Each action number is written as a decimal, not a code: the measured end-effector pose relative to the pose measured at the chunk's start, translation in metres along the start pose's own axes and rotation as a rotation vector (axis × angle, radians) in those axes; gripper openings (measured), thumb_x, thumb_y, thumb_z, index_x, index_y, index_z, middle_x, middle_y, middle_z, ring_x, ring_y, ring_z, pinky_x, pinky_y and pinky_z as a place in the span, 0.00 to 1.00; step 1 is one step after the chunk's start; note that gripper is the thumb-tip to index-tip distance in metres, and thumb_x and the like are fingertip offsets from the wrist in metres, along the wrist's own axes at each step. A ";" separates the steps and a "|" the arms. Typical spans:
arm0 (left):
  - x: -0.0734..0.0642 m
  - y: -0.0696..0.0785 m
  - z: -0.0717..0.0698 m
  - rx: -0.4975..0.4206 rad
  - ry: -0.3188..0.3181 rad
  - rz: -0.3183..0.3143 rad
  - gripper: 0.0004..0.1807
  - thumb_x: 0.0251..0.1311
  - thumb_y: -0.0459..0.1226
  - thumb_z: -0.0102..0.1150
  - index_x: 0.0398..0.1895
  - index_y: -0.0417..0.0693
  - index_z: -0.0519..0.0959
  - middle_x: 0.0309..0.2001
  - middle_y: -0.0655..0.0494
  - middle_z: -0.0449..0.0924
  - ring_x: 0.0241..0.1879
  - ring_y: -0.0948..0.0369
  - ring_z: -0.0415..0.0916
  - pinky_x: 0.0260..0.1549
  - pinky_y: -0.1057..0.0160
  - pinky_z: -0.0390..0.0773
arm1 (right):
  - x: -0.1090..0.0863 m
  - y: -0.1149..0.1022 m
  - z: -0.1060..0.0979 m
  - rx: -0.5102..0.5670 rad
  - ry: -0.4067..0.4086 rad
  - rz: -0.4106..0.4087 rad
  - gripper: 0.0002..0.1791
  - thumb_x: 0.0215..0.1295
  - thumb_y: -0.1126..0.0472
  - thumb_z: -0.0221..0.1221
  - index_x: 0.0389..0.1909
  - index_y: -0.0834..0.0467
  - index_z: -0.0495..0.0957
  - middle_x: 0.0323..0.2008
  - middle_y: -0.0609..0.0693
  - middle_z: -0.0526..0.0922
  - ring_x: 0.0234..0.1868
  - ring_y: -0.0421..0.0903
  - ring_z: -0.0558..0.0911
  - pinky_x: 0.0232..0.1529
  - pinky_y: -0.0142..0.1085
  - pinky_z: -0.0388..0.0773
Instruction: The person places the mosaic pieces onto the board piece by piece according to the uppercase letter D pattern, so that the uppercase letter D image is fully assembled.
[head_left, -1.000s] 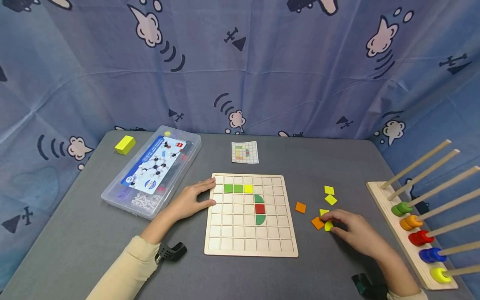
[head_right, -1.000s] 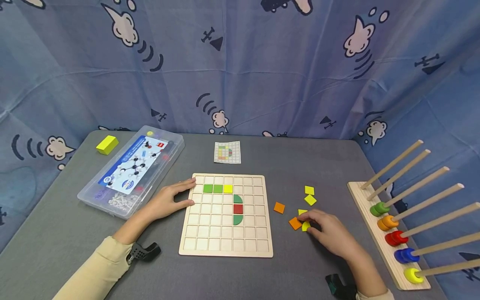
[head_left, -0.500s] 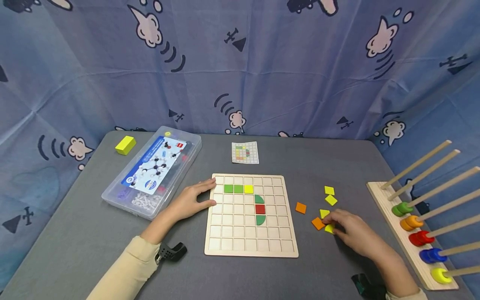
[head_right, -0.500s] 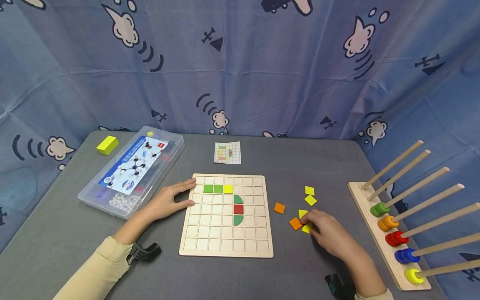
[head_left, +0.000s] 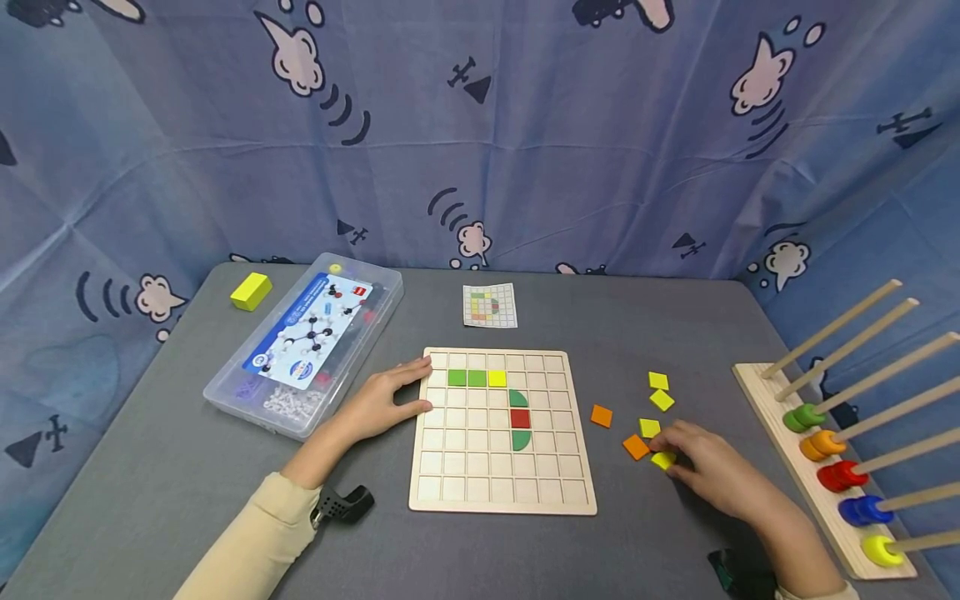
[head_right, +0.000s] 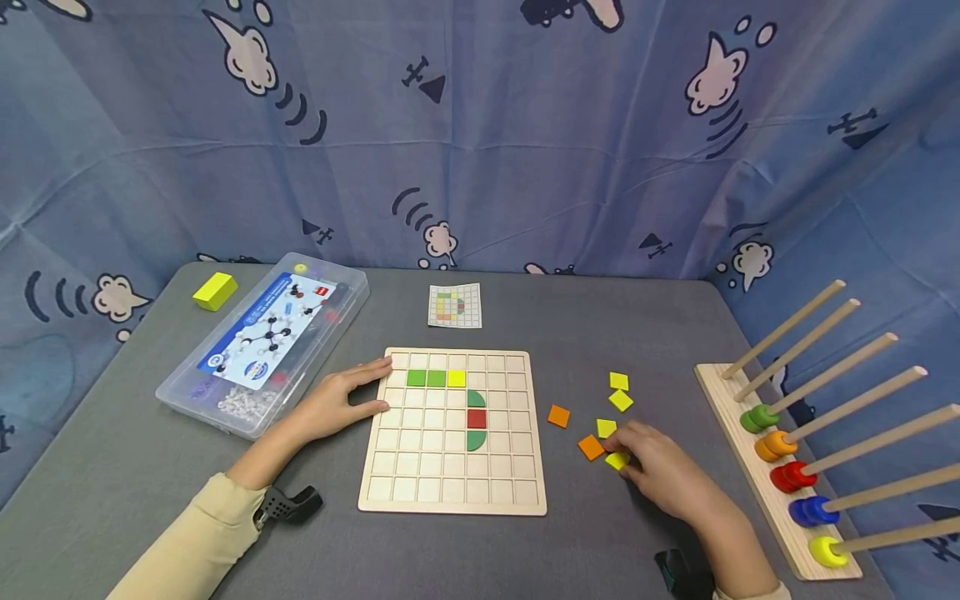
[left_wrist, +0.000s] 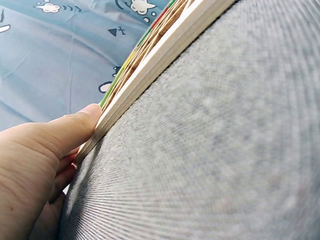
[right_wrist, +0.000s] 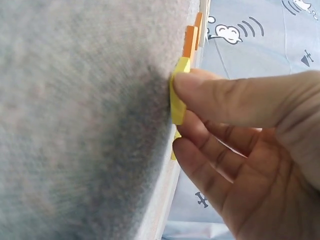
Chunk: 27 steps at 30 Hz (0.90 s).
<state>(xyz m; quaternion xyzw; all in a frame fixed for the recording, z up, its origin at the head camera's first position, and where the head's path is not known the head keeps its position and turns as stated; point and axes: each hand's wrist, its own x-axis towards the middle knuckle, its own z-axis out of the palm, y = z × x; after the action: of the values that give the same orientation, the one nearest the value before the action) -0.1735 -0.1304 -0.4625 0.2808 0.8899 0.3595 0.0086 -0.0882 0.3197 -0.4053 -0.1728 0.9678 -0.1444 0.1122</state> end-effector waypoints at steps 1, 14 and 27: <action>0.000 0.000 0.000 0.000 0.002 0.002 0.32 0.57 0.45 0.64 0.64 0.42 0.71 0.67 0.49 0.67 0.66 0.44 0.63 0.66 0.45 0.62 | 0.000 0.000 0.000 -0.005 -0.005 -0.002 0.15 0.48 0.70 0.69 0.35 0.53 0.80 0.33 0.41 0.76 0.34 0.39 0.74 0.34 0.38 0.78; 0.000 0.000 -0.001 -0.007 -0.017 -0.024 0.32 0.57 0.46 0.64 0.64 0.44 0.71 0.68 0.52 0.66 0.67 0.48 0.62 0.68 0.48 0.60 | 0.000 0.003 -0.007 0.148 -0.074 0.071 0.07 0.55 0.66 0.65 0.32 0.54 0.77 0.26 0.41 0.77 0.26 0.32 0.72 0.25 0.28 0.73; 0.001 -0.001 -0.001 -0.016 -0.027 -0.029 0.33 0.57 0.47 0.64 0.65 0.44 0.70 0.68 0.53 0.65 0.68 0.49 0.60 0.69 0.49 0.59 | 0.003 -0.009 -0.006 0.437 0.029 0.026 0.06 0.62 0.60 0.62 0.37 0.58 0.78 0.30 0.45 0.82 0.28 0.34 0.78 0.26 0.28 0.76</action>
<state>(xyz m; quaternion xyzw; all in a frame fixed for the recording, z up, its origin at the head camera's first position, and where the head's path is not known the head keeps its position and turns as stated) -0.1746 -0.1312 -0.4624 0.2724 0.8908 0.3626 0.0279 -0.0901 0.3115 -0.3971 -0.1297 0.9172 -0.3518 0.1347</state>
